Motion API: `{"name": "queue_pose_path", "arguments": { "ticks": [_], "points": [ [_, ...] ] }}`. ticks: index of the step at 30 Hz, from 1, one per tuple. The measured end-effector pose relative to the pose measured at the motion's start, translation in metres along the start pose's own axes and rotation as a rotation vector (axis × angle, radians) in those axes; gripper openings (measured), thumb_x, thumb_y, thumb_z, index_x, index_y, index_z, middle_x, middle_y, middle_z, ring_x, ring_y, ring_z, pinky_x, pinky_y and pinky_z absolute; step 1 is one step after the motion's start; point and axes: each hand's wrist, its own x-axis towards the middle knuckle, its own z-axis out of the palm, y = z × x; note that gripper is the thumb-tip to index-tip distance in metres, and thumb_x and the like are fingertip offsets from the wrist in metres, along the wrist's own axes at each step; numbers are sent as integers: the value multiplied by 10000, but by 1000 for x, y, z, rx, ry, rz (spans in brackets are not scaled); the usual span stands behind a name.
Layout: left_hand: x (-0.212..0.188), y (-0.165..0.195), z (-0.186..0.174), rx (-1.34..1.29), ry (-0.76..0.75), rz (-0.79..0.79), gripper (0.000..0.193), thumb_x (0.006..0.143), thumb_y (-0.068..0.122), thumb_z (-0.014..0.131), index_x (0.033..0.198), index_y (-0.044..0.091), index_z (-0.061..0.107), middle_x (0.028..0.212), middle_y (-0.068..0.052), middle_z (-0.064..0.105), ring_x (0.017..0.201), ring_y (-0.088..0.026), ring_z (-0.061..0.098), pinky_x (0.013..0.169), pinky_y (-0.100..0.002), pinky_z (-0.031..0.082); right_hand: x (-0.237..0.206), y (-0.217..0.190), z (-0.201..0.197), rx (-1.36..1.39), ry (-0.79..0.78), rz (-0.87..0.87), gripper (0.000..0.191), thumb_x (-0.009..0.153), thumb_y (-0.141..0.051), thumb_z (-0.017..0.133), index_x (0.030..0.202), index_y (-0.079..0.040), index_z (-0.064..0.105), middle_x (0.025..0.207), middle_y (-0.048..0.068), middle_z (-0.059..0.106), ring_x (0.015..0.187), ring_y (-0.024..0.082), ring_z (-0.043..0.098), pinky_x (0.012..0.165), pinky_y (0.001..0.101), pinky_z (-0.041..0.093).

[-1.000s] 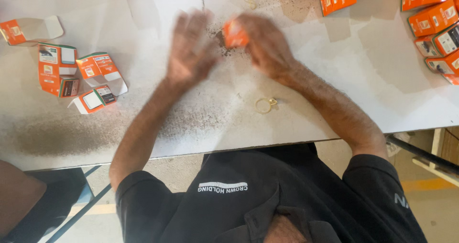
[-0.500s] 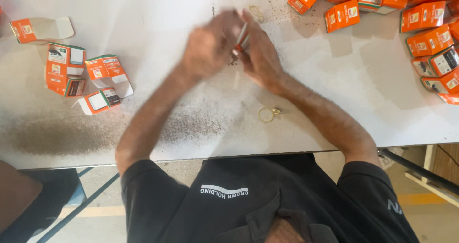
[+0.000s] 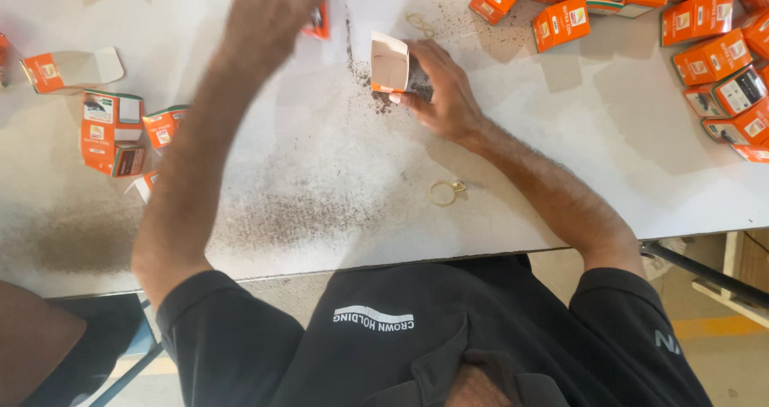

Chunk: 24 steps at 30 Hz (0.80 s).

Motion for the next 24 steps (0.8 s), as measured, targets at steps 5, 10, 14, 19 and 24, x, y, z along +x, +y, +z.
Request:
{"name": "queue_pose_path", "arguments": {
  "ticks": [5, 10, 14, 19, 24],
  "points": [
    [-48, 81, -8, -763, 398, -215, 438, 953, -96, 666, 1353, 79, 641, 1231, -223, 609, 835, -260, 718, 629, -344, 617, -3, -4, -9, -98, 10, 3, 613, 857, -217, 902, 1339, 19, 606, 1248, 172, 669, 1205, 392, 619, 1035, 471, 503],
    [-42, 137, -22, -639, 746, -44, 384, 957, -110, 666, 1279, 75, 570, 1256, -189, 614, 1155, -411, 681, 954, -499, 648, -4, -9, -6, -145, -27, -37, 556, 854, -172, 901, 1308, -2, 627, 1181, 155, 656, 1152, 384, 608, 1033, 466, 496],
    [-32, 142, -23, -596, 576, -94, 291, 1012, 166, 742, 1246, 9, 674, 1250, -167, 613, 1393, -465, 502, 1111, -699, 432, -2, -14, -5, -152, -77, -8, 559, 854, -128, 876, 1349, -59, 626, 1113, 116, 652, 1119, 342, 616, 1045, 451, 492],
    [-32, 150, -28, -585, 441, -325, 254, 1123, 350, 666, 1202, 115, 722, 1500, -289, 356, 1556, -483, 96, 1242, -766, 129, -1, -23, -8, -140, -60, -64, 665, 854, -173, 902, 1428, -60, 586, 1152, 130, 648, 1136, 355, 591, 1053, 485, 458],
    [-17, 159, -35, -582, 356, -474, 96, 1038, 206, 672, 1058, 170, 759, 1555, -322, 289, 1450, -573, 184, 1141, -795, 266, 0, -21, -5, -158, -41, -91, 697, 814, -168, 901, 1405, -20, 563, 1236, 159, 635, 1213, 395, 577, 1069, 497, 456]
  ]
}}
